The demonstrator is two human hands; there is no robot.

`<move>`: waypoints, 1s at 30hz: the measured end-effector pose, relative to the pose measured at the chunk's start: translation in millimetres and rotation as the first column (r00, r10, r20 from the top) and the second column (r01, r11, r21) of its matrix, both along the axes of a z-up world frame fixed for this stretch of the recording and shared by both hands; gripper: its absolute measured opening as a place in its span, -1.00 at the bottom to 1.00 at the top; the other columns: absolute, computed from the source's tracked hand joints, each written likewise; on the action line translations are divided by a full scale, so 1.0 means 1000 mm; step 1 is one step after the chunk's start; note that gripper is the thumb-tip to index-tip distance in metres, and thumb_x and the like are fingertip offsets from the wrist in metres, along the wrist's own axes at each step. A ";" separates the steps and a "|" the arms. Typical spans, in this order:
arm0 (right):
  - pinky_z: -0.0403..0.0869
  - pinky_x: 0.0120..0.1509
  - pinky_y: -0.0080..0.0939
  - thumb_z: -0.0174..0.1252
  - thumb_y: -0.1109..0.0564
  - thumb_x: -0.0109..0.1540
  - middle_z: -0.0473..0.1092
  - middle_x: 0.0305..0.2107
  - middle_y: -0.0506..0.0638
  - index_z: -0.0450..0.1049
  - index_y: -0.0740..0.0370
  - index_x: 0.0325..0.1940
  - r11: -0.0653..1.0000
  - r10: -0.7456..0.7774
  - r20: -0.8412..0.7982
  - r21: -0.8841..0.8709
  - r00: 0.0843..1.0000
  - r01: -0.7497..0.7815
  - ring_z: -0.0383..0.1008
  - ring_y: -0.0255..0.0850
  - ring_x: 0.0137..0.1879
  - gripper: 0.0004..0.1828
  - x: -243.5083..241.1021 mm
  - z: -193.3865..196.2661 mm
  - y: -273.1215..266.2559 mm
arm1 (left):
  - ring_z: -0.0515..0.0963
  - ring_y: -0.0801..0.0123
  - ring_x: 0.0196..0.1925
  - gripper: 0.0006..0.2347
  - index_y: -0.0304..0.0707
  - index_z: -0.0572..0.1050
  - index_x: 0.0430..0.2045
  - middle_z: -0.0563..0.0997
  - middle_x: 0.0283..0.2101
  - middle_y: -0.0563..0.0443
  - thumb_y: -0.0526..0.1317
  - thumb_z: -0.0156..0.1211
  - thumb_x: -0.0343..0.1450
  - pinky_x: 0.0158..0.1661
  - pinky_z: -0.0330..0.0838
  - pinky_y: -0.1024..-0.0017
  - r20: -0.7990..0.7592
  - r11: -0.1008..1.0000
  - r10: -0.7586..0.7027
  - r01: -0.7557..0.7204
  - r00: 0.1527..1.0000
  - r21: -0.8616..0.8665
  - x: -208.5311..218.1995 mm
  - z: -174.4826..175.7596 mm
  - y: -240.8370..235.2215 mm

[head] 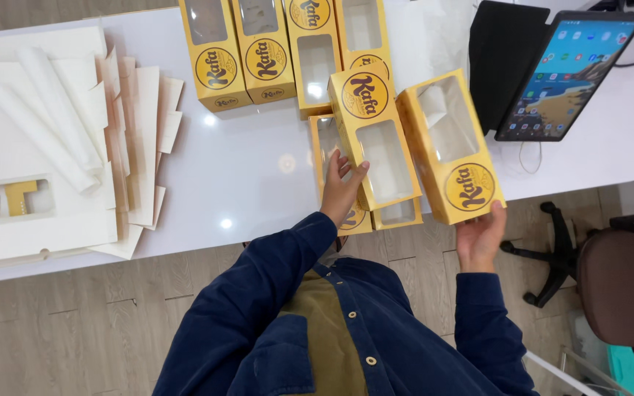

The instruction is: The person assembles yellow cardboard boxes by folding flaps and inserting white tissue paper into each box. They handle the boxes one at a time, placing the finished boxes on the table.

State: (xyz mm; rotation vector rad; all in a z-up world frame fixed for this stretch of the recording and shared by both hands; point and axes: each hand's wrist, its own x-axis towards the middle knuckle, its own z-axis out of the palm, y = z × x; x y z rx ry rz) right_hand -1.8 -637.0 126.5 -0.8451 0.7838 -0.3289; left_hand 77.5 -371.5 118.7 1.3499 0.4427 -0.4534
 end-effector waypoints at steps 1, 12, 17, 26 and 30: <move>0.55 0.34 -0.01 0.25 -0.18 0.23 0.37 -0.03 -0.12 0.37 0.07 0.16 1.000 0.014 0.003 0.003 1.000 -0.014 0.49 -0.11 0.15 -0.48 0.001 -0.005 0.003 | 0.13 0.02 0.52 -0.11 -0.27 -0.13 0.49 0.08 0.45 -0.30 0.13 0.31 0.39 0.42 0.14 0.12 0.003 1.000 0.014 -0.014 1.000 0.003 -0.002 0.013 -0.001; 0.52 0.33 0.29 0.24 -0.25 0.19 0.35 0.02 0.05 0.29 -0.04 0.21 0.980 0.163 -0.037 0.122 0.986 -0.157 0.51 0.13 0.15 -0.41 0.018 -0.032 0.012 | -0.03 -0.39 0.52 -0.21 0.11 -0.07 0.50 -0.19 0.50 -0.43 0.01 0.29 0.40 0.40 0.04 -0.17 0.074 0.991 0.018 -0.027 0.997 0.132 -0.019 0.065 0.009; 0.47 0.39 0.37 0.30 -0.23 0.19 0.33 0.00 0.01 0.31 -0.05 0.19 0.986 0.122 0.006 0.116 0.993 -0.121 0.52 0.16 0.14 -0.42 0.016 -0.066 -0.010 | 0.10 -0.41 0.46 -0.16 -0.22 -0.07 0.49 -0.07 0.48 -0.55 -0.05 0.35 0.37 0.33 0.18 -0.10 0.020 0.981 0.169 -0.166 0.985 -0.098 -0.045 0.065 0.086; 0.43 0.46 0.21 0.28 -0.26 0.22 0.31 -0.02 -0.14 0.35 -0.25 0.11 0.972 0.208 -0.093 -0.094 0.974 -0.217 0.47 -0.02 0.15 -0.57 0.011 -0.107 -0.023 | 0.37 -0.15 0.33 -0.20 -0.24 -0.12 0.50 0.18 0.41 -0.42 -0.12 0.30 0.43 0.15 0.45 0.02 -0.157 0.953 0.186 -0.216 0.970 -0.211 -0.087 0.052 0.213; 0.32 0.45 0.22 0.17 -0.22 0.34 0.32 -0.06 -0.19 0.32 -0.33 0.04 0.902 0.286 -0.214 -0.269 0.934 -0.337 0.42 -0.08 0.16 -0.76 0.009 -0.127 -0.039 | 0.24 -0.24 0.43 -0.16 -0.20 -0.03 0.49 0.12 0.44 -0.46 0.02 0.39 0.37 0.24 0.37 -0.05 -0.083 0.998 0.052 -0.049 0.995 0.032 -0.095 0.030 0.253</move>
